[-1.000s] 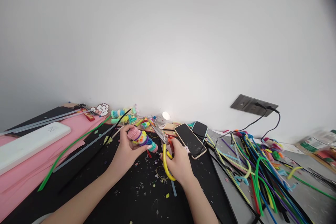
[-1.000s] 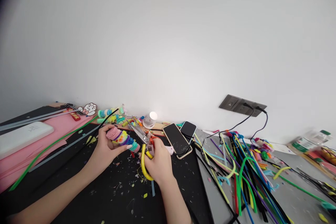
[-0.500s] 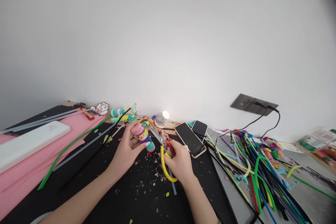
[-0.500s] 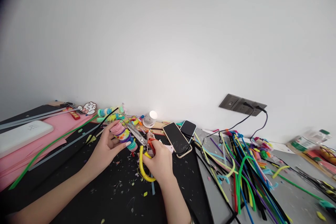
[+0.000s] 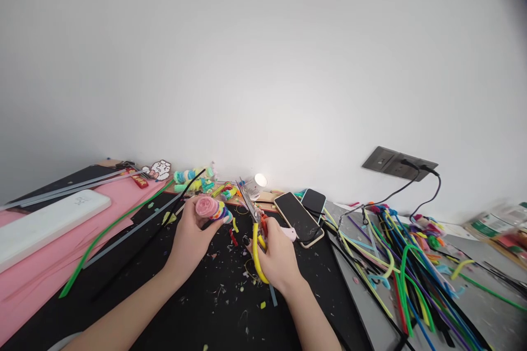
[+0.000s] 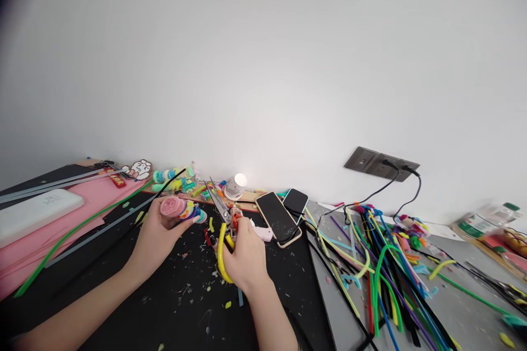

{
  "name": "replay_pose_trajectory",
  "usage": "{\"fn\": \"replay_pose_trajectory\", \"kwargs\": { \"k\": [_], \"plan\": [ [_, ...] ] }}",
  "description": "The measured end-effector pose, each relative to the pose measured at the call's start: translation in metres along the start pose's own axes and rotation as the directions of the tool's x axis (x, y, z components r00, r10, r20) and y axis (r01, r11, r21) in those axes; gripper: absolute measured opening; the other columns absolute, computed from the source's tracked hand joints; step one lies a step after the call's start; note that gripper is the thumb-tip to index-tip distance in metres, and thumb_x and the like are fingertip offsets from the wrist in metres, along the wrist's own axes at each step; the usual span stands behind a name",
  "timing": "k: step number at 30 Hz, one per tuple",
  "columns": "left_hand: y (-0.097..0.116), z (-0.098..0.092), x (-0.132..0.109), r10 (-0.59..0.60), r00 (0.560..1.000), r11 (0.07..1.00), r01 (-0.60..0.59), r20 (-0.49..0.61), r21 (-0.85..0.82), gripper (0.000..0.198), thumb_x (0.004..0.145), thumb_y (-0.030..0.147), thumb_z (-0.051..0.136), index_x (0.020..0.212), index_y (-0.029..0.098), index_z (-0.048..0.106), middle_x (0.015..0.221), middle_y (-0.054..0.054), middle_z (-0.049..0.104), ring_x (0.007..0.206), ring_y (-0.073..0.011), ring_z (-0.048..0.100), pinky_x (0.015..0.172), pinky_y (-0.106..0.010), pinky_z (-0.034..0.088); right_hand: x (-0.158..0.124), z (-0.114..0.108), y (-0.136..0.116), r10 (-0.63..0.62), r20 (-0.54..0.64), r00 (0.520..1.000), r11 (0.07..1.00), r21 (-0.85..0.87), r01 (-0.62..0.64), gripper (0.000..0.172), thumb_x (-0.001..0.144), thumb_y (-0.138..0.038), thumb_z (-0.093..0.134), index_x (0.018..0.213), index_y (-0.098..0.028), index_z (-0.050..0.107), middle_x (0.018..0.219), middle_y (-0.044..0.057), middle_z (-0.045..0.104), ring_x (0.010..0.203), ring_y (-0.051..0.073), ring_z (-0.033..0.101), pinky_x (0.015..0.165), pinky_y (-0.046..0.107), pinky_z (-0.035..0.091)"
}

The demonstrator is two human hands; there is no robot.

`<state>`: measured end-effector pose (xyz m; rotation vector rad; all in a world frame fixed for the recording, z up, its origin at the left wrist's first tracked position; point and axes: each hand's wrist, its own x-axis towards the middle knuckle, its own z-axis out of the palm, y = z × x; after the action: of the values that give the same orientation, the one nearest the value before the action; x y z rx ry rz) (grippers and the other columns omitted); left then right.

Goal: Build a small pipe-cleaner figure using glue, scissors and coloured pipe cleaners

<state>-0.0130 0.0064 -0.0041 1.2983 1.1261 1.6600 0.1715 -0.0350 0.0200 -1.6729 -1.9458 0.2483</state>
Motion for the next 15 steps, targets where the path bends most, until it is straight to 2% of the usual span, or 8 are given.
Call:
{"fn": "replay_pose_trajectory", "kwargs": {
  "k": [6,15],
  "plan": [
    [0.0025,-0.0004,-0.0004,0.063,0.997,0.993,-0.058,-0.055,0.099,0.041,0.068,0.031,0.074,0.099,0.023,0.047,0.103,-0.003,0.056,0.101,-0.0234,0.061,0.092,-0.043,0.051,-0.0023,0.0011,-0.0040,-0.101,0.023,0.995,0.995,-0.001,0.101,0.007,0.072,-0.023,0.056,0.077,-0.020,0.051,0.072,-0.001,0.055,0.065,0.015,0.049,0.056,0.023,0.029],
    [0.0049,-0.0016,-0.0010,0.072,0.993,0.991,-0.060,-0.097,0.123,0.038,0.068,0.030,0.073,0.096,0.023,0.047,0.101,-0.003,0.058,0.101,-0.0247,0.062,0.089,-0.042,0.052,-0.0029,0.0022,-0.0046,-0.109,0.016,0.994,0.994,-0.014,0.110,0.011,0.071,-0.024,0.059,0.081,-0.019,0.057,0.071,-0.001,0.056,0.062,0.014,0.047,0.055,0.023,0.026]
  ]
}}
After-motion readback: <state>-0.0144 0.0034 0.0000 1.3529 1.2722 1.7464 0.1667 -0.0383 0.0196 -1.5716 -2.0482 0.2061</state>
